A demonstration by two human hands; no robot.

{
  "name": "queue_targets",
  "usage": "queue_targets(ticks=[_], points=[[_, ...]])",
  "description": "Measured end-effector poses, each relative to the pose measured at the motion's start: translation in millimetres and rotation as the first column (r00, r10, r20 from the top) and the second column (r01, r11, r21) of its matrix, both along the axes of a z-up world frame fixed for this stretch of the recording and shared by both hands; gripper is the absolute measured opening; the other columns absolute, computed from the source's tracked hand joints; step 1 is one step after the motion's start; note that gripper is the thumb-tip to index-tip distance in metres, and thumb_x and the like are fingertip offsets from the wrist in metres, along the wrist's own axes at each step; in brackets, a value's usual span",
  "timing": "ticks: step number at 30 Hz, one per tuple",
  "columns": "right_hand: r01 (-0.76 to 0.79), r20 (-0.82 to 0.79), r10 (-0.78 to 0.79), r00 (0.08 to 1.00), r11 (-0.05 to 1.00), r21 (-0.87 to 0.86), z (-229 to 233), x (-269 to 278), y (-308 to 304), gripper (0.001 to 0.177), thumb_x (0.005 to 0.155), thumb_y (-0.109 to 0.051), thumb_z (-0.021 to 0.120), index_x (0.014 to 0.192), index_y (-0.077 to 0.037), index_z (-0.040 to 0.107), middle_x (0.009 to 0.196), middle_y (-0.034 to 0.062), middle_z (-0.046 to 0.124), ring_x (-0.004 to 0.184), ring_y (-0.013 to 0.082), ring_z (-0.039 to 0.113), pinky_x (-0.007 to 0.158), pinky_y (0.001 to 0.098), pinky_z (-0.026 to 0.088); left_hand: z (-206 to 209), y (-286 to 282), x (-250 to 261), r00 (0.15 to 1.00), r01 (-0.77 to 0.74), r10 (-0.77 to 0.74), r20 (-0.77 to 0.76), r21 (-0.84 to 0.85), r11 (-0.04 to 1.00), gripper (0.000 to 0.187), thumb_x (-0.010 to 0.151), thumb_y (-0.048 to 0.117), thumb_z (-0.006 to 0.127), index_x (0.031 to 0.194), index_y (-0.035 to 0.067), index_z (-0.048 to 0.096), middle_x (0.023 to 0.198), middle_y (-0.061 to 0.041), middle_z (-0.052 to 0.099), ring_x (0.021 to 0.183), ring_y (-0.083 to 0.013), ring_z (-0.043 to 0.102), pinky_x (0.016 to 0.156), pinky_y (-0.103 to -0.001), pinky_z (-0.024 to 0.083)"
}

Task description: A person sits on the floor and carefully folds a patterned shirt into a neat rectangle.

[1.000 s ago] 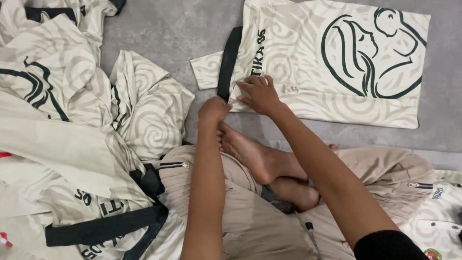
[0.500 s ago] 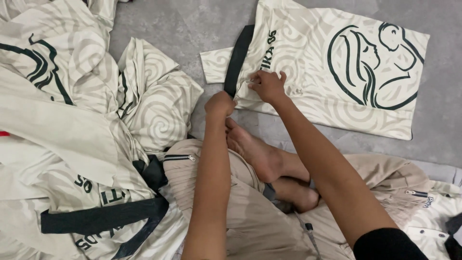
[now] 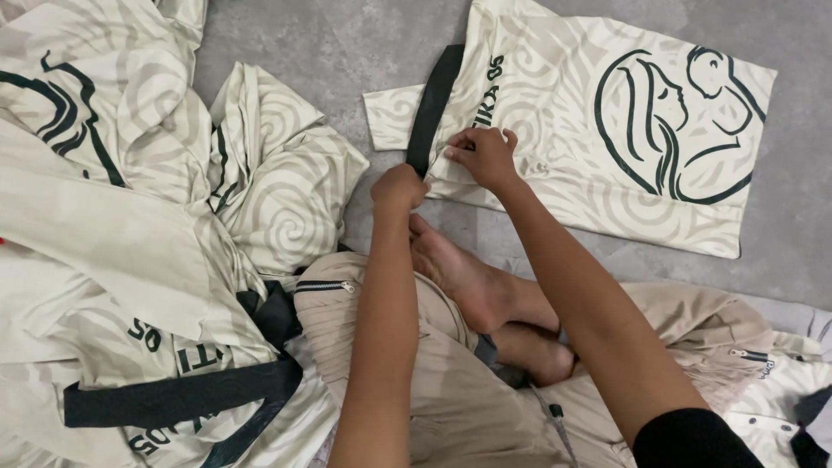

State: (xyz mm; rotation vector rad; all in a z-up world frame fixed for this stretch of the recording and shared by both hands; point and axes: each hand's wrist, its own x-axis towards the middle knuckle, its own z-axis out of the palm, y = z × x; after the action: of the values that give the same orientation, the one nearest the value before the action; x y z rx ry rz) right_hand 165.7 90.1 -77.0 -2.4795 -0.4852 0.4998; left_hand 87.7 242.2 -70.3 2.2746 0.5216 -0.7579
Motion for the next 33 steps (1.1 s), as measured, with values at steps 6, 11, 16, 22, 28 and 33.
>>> queue_targets(ticks=[6,11,16,22,28,33], points=[[0.008,0.095,-0.009,0.995,1.0,0.014,-20,8,-1,0.01,0.085,-0.024,0.068,0.09,-0.017,0.066,0.077,-0.0009,0.063,0.091,0.0192,0.055,0.106,0.0544,0.011,11,1,-2,1.0,-0.001,0.001,0.017,-0.004,1.0,0.03,0.082,0.027,0.055,0.086,0.0,0.066,0.078,-0.014,0.065,0.072,-0.0247,0.063,0.059,-0.037,0.051],[-0.005,0.153,0.002,0.988,1.0,0.024,-29,6,-2,0.016,0.085,-0.025,0.068,0.097,-0.017,0.064,0.085,-0.0001,0.06,0.098,0.0192,0.052,0.106,0.0504,0.011,10,0,-2,1.0,0.005,-0.006,0.016,0.034,0.999,0.033,0.081,0.031,0.054,0.088,0.002,0.066,0.082,-0.015,0.066,0.078,-0.0269,0.064,0.064,-0.039,0.052],[0.088,0.262,-0.094,0.96,0.995,0.035,-28,-9,-32,0.024,0.093,-0.035,0.058,0.113,-0.023,0.055,0.105,-0.0013,0.052,0.11,0.0181,0.047,0.104,0.0466,0.016,26,0,-3,0.991,-0.087,0.084,0.101,0.023,0.996,0.036,0.078,0.036,0.06,0.087,0.002,0.065,0.082,-0.014,0.066,0.081,-0.0282,0.065,0.066,-0.041,0.052],[0.119,0.468,-0.095,0.878,0.993,-0.021,-32,-34,-102,0.03,0.096,-0.035,0.053,0.118,-0.015,0.053,0.113,0.0087,0.047,0.116,0.0239,0.041,0.097,0.0457,0.019,10,-35,10,0.756,-0.022,-0.065,0.651,0.125,0.992,0.019,0.085,0.024,0.061,0.101,0.014,0.059,0.089,-0.005,0.06,0.09,-0.0234,0.059,0.071,-0.038,0.046],[0.292,0.295,-0.241,0.925,0.945,-0.145,-16,-29,-154,0.053,0.097,-0.037,0.045,0.14,-0.014,0.026,0.133,0.0168,0.03,0.126,0.0338,0.027,0.1,0.0501,0.015,16,-36,4,0.893,0.137,-0.19,0.409,0.156,0.978,0.051,0.092,0.033,0.05,0.136,0.008,0.039,0.138,-0.015,0.041,0.127,-0.0283,0.039,0.102,-0.051,0.027],[0.237,0.143,-0.193,0.971,0.869,-0.433,-7,-14,-220,0.067,0.084,-0.037,0.058,0.142,-0.019,0.031,0.14,0.0159,0.032,0.13,0.0331,0.029,0.101,0.0496,0.025,-20,-25,4,0.902,0.015,-0.119,0.416,0.245,0.969,0.052,0.089,0.036,0.051,0.133,0.009,0.043,0.136,-0.014,0.041,0.126,-0.0296,0.039,0.099,-0.055,0.027]])
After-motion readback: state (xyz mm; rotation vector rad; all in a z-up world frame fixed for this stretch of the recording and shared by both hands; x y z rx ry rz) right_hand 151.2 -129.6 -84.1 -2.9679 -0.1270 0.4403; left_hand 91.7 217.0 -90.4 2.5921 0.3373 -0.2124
